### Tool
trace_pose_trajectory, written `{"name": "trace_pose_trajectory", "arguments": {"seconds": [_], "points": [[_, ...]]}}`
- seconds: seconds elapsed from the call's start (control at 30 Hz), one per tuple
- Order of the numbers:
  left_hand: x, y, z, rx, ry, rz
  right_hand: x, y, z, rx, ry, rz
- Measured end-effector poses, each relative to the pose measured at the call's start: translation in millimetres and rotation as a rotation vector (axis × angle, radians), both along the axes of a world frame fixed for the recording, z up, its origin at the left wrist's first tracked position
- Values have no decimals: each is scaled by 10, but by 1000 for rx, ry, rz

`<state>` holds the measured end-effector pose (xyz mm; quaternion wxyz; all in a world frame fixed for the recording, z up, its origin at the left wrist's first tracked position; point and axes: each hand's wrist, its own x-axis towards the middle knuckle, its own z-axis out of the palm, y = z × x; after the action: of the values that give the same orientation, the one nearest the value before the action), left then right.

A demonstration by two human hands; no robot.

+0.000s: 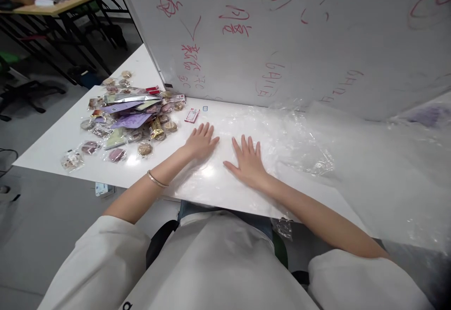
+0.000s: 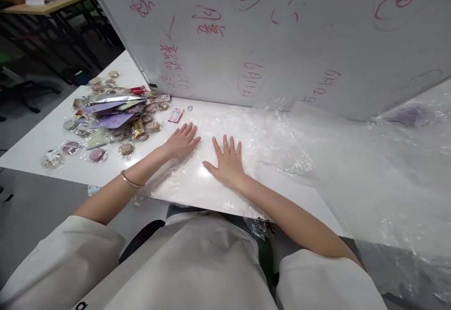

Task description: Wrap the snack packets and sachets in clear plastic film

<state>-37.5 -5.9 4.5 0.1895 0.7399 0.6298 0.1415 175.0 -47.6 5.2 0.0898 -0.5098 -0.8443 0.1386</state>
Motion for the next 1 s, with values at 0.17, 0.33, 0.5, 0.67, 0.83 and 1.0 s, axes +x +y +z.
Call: {"name": "trace_pose_trajectory", "arguments": {"seconds": [0.17,0.33,0.5,0.67,0.83,1.0], "points": [[-331,89,-40,-17,218,-42,177,-42,-251,4,-89,38],[-656,1,230,266,263,188,205,-39,-219,16,-90,49],[-1133,-52,267,170,425,136,184,-40,-239,29,-86,42],[-1020,-117,219,423,431,322,201,-43,-246,23,-85,51],[-427,-322,221,540,336,287,200,-49,-249,24,-73,41],[-383,-274,262,246,351,235,203,-58,-249,25,-51,47]]}}
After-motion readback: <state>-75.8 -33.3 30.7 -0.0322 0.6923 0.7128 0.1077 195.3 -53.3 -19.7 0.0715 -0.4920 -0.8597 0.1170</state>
